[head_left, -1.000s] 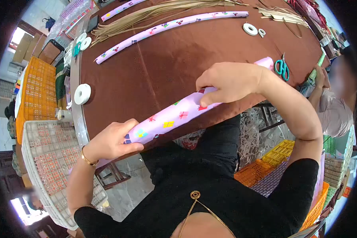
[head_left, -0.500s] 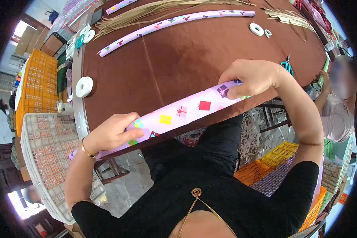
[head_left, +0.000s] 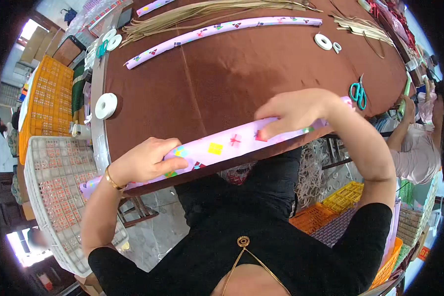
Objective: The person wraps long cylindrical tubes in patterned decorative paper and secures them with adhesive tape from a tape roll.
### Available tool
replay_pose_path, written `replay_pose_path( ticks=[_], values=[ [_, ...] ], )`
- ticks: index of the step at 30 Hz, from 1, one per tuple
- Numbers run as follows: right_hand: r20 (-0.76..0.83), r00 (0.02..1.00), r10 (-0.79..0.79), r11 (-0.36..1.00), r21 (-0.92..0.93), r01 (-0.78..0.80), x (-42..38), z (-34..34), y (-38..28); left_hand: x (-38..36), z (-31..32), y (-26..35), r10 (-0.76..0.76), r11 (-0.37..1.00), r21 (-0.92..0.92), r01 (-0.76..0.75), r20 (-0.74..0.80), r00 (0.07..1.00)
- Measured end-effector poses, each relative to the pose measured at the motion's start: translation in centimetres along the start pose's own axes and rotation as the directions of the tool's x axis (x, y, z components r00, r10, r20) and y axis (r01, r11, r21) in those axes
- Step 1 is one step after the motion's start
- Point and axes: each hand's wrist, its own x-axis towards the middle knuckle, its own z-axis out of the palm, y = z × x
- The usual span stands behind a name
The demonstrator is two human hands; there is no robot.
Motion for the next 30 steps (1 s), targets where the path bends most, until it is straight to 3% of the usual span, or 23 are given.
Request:
replay_pose_path(
  ticks=[3,5,7,9,11,14,15,16,18,19,20,23,25,30],
  values=[
    [0.085,0.995,0.052,0.993,0.097,-0.060,-2.2,-1.3,3.5,-0.9,-0.1,-0.8,-0.047,0.997,-0.061,0.048,0.019,0.999],
    [0.094,0.992,0.085,0.994,0.053,-0.091,-2.1,-1.3,3.7,-0.7,0.0,-1.2,-0.061,0.995,-0.080,0.065,0.053,0.997],
    [0.094,0.988,0.125,0.992,0.011,-0.126,-1.7,-0.8,3.0,0.5,0.2,-1.5,-0.022,1.000,0.014,0.022,0.047,0.999],
    [-0.017,0.999,-0.036,0.998,-0.059,0.035,0.3,0.4,1.5,1.7,0.4,-0.8,-0.037,0.999,0.029,0.035,0.047,0.998],
    [0.015,1.000,-0.008,1.000,-0.022,0.008,0.5,0.4,-1.1,2.8,0.6,0.2,0.023,0.999,-0.038,-0.021,0.064,0.998],
    [0.066,0.997,0.026,0.996,-0.093,-0.020,1.3,0.6,-0.5,2.8,0.6,-0.7,0.107,0.992,0.068,-0.108,0.024,0.994],
    [0.022,0.996,-0.092,0.989,-0.115,0.094,0.8,0.7,1.6,2.1,0.6,-1.3,0.077,0.991,0.108,-0.077,0.005,0.997],
    [0.116,0.983,0.143,0.989,-0.040,-0.139,0.0,0.1,1.4,1.2,0.8,-1.9,0.080,0.993,0.086,-0.078,-0.018,0.997],
    [0.025,0.994,0.105,0.994,-0.002,-0.105,-1.5,0.0,3.6,1.1,1.5,-2.8,0.090,0.993,0.084,-0.088,-0.015,0.996],
    [0.102,0.954,0.281,0.954,0.078,-0.290,-1.3,-0.4,2.7,1.1,1.5,-2.4,0.076,0.993,0.090,-0.073,-0.028,0.997],
    [0.043,0.980,0.196,0.974,-0.123,-0.189,-0.6,0.3,4.1,1.3,1.7,-2.0,0.076,0.993,0.095,-0.072,-0.034,0.997],
    [-0.081,0.995,0.053,0.994,0.095,-0.046,1.4,2.4,2.3,2.8,2.1,-1.7,0.123,0.980,0.162,-0.112,-0.059,0.991],
    [-0.106,0.983,0.150,0.987,0.081,-0.142,2.3,2.3,-1.0,3.1,2.1,-0.8,0.125,0.970,0.217,-0.110,-0.057,0.991],
    [-0.243,0.970,0.002,1.000,0.009,0.000,2.1,2.9,1.3,1.1,1.1,-1.2,0.034,0.973,0.231,-0.001,-0.139,0.990]
  ],
)
